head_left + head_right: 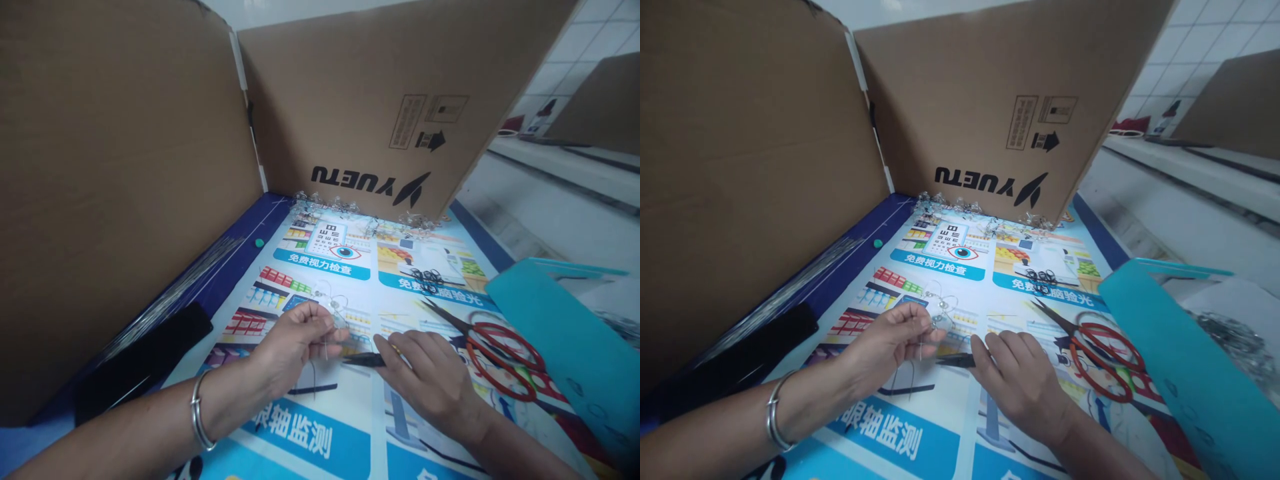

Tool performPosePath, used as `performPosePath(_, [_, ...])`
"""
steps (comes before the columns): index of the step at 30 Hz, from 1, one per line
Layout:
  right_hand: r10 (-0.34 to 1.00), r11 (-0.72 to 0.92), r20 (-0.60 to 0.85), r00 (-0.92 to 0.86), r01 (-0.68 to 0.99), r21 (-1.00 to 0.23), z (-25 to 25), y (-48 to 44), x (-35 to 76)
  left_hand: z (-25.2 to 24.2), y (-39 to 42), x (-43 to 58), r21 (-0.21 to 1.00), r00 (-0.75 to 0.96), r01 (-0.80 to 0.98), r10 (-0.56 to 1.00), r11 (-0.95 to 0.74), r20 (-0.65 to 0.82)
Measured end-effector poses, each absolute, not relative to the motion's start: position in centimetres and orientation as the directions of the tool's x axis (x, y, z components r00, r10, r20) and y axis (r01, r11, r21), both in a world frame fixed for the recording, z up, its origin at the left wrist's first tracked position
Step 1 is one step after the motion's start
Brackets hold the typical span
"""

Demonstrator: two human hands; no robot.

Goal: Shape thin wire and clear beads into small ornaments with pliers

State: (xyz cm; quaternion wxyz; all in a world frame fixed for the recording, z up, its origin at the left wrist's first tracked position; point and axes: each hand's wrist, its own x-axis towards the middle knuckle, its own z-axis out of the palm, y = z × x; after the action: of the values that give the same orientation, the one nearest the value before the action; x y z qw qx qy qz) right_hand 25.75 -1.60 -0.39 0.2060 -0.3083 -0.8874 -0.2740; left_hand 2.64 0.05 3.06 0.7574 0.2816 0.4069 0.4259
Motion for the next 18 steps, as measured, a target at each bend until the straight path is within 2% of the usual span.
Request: performPosePath(18, [0.427, 0.682, 0.54, -0.725, 0.651, 0.335, 0.02, -2.02, 25.34, 2.54, 0.17, 2.63, 0.773, 0.316, -0.378, 0.856, 0.51, -0.41])
